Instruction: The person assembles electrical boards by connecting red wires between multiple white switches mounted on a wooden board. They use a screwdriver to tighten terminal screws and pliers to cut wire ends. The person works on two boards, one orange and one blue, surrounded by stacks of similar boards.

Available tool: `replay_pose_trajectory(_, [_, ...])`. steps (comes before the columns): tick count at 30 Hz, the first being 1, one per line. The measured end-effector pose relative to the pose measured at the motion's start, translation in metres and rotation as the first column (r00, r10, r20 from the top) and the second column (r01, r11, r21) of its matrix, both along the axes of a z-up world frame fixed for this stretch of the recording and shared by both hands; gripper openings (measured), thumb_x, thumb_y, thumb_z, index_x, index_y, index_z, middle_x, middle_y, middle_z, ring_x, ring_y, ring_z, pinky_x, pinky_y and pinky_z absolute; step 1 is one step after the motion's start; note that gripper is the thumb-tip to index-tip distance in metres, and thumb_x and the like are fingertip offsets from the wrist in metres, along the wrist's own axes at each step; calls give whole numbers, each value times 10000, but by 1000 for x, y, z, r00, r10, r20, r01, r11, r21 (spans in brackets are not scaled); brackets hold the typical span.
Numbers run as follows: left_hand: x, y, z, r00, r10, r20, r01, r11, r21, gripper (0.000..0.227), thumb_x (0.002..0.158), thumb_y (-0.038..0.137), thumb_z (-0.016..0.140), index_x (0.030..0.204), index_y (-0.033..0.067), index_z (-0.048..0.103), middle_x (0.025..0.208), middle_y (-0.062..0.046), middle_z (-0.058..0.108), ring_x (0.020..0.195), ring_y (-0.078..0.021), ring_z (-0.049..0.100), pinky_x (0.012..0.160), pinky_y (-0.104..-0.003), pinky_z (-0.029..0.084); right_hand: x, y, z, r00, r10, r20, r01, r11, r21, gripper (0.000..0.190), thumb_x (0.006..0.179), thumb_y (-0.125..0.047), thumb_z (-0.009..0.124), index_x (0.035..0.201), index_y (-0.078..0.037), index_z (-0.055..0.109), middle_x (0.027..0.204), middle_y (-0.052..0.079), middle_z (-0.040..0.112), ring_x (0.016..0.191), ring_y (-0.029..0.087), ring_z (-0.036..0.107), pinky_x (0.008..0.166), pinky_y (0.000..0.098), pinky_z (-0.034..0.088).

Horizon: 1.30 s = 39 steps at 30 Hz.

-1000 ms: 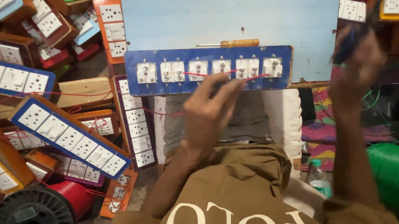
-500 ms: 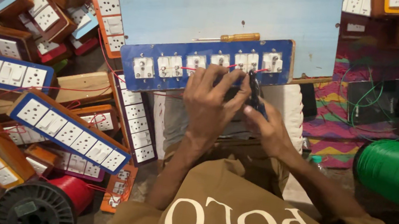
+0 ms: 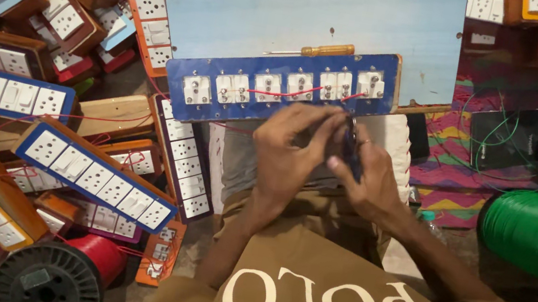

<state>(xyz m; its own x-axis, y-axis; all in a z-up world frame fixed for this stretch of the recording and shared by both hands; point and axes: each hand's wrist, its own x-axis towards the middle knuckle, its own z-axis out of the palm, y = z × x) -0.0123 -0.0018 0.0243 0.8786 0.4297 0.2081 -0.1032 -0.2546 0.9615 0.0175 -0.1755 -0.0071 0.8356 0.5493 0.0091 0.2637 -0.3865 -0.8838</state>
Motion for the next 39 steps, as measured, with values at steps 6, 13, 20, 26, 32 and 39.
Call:
replay_pose_trajectory(6, [-2,9,17,974,-188,129,186,982,27,193,868,130,758,1025,25,716,895,-100,707,785,-242,707,690,-342,550,9,-7,15,922,-38,385,138,962,-234,380,899,-233,724,1189,-29,589,915,186,668,808,343,680,730,410,536])
replay_pose_trajectory(13, [4,2,4,943,-282,180,261,957,129,306,870,33,787,772,16,497,711,-103,449,596,-246,491,553,-377,391,8,-15,-1,998,-18,-57,25,991,129,347,917,-90,538,1254,-6,519,953,86,605,813,176,622,746,318,532])
replay_pose_trajectory(20, [-8,-22,-16,953,-65,295,35,994,107,401,864,65,824,727,18,450,698,-110,347,563,-240,379,530,-375,295,0,-29,-22,922,-119,-368,226,938,262,287,948,-130,486,1224,-59,516,927,53,578,800,162,557,672,299,472])
replay_pose_trajectory(26, [5,-18,-11,980,104,169,-153,938,310,316,758,123,869,927,3,631,785,-103,630,756,-281,537,676,-389,445,3,-31,-24,926,-237,-295,343,855,389,426,951,-148,625,1320,-46,439,1085,54,521,933,164,524,845,328,488])
replay_pose_trajectory(32, [22,-20,-10,977,-11,215,-84,901,425,258,876,-34,734,1113,61,690,953,-86,714,1019,-279,639,922,-414,469,30,-26,8,865,-211,455,279,956,-87,620,888,-138,764,1431,-39,484,1279,185,534,1172,317,583,999,427,521])
replay_pose_trajectory(39, [55,-18,-29,968,-154,196,54,896,440,269,858,-15,719,1101,2,605,971,-133,675,986,-328,646,945,-438,482,39,-22,27,842,-123,525,254,949,-186,728,809,-137,791,1479,-17,533,1283,209,585,1181,382,598,1020,472,512])
